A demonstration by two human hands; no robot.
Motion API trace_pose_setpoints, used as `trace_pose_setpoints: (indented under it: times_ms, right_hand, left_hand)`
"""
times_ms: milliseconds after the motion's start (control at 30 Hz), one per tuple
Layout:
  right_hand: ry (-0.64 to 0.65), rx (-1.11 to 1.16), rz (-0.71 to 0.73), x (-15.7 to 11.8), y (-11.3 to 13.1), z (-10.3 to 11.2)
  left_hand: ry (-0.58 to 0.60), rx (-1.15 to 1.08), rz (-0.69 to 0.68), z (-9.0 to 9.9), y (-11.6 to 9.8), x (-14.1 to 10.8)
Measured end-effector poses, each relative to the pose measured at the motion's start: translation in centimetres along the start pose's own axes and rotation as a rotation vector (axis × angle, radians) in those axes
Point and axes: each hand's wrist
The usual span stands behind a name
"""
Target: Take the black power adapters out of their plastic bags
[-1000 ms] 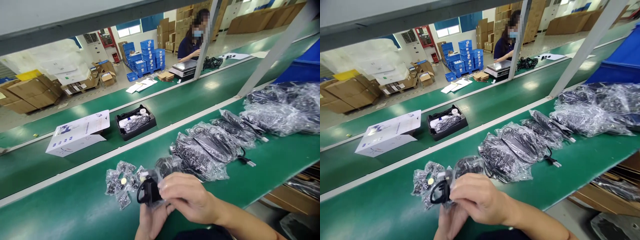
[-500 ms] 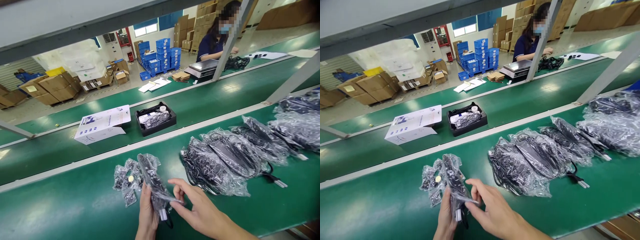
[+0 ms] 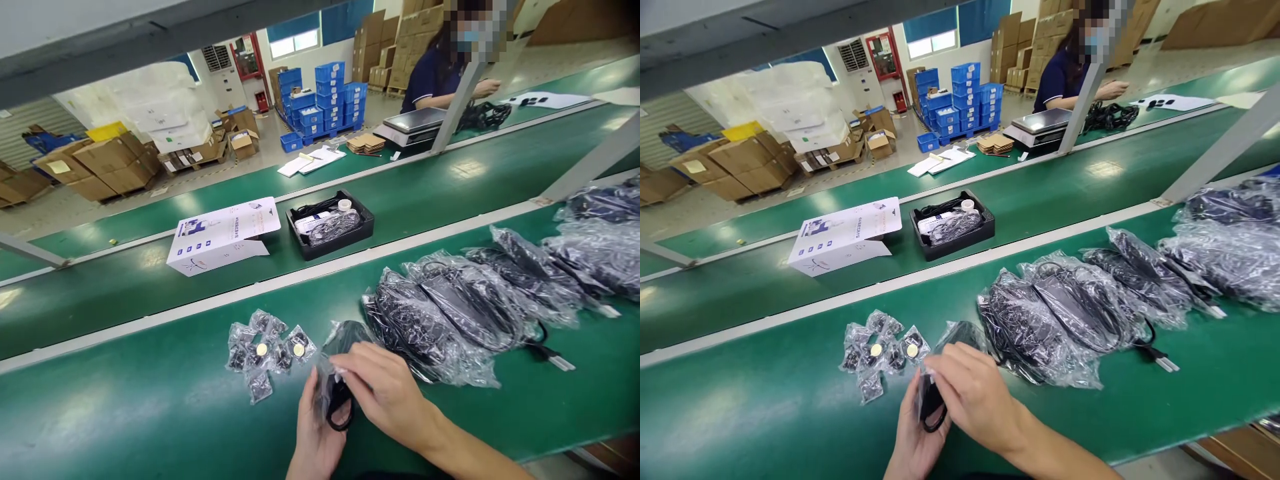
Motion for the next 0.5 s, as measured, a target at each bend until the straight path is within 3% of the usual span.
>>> trace_pose_setpoints:
  times_ms: [133,267,333,433,500]
  right_hand:
    - [0.081,0.038,0.171,0.0,1.4,0.1]
    - [0.113,0.098,0.207,-1.8,1.4,0.8]
    - [0.149,0.152,0.116,-3.3,0.6,1.5]
    - [0.257,0.284,-0.158,-5.0,-1.5,2.7]
    - [0.189,0.335,-0.398,-5.2,-3.0,3.4]
  left_hand:
    - [0.084,0.050,0.068,-0.1,0.3,0.4]
    - [0.067,0.082,-0.013,-0.9,-1.9,0.8]
    - [0.025,0.058,-0.107,-1.2,-3.3,0.9]
    - [-0.039,-0.025,-0.188,-1.0,-4.7,0.7]
    - [-0.062,-0.045,-0.215,-0.7,-4.9,0.5]
Point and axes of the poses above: each hand's wrist, its own x-axis towards the middle knuckle, its own z-axis out of the back of the hand, y = z × x, and after that the axes turned 8 degrees about -y, right-handed
